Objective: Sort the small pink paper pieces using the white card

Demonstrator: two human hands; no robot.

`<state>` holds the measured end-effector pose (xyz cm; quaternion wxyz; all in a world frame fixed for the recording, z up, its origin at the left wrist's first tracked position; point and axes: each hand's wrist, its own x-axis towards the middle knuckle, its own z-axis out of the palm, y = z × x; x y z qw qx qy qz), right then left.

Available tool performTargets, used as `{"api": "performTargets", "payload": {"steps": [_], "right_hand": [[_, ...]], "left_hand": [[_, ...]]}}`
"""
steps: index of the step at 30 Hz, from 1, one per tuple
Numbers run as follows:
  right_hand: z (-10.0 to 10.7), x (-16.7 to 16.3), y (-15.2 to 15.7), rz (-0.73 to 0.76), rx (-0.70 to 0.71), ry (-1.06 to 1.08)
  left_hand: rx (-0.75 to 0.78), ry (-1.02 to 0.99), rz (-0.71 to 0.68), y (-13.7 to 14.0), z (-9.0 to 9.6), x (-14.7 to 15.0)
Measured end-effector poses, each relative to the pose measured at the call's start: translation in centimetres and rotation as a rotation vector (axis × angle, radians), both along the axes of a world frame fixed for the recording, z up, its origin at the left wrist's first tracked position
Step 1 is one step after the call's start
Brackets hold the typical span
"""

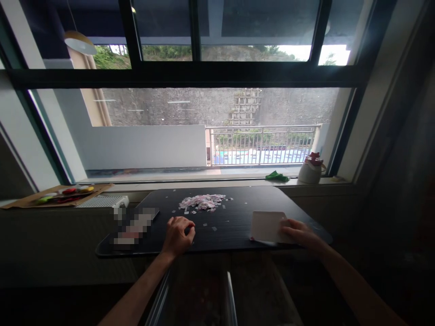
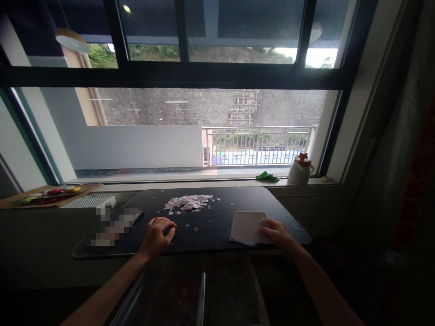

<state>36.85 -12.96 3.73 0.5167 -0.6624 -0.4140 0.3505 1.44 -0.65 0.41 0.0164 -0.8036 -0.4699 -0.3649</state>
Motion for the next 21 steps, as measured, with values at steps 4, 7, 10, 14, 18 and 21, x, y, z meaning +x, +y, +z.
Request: {"api": "performTargets", "payload": {"steps": [4, 7, 10, 14, 18, 21], "right_hand": [[0.7, -0.5, -0.7, 0.084, 0.000, 0.078], [1.0, -0.4, -0.5, 0.113, 0.001, 0.103], [0.4, -0.4, 1.2, -0.004, 0.077, 0.057], [-1.1, -1.9, 4.5, -0.193, 0.178, -0.073], [-2.1, -4.7, 6.2, -0.192, 0.167, -0.229], [-2.6, -6.9, 6.0, -0.097, 0.148, -0.224]], "left_hand": [[-0.003, -0.004, 0.002, -0.1, 0.1, 0.0], [-0.003, -0.007, -0.003, -0.1, 0.1, 0.1], [-0.001, -0.006, -0.012, -0.2, 0.0, 0.1], [0.002, -0.012, -0.008, -0.3, 0.0, 0.3], [-0.009, -0.021, 0.013, -0.3, 0.1, 0.4], [-0.012, -0.036, 0.030, -0.3, 0.0, 0.5]]}}
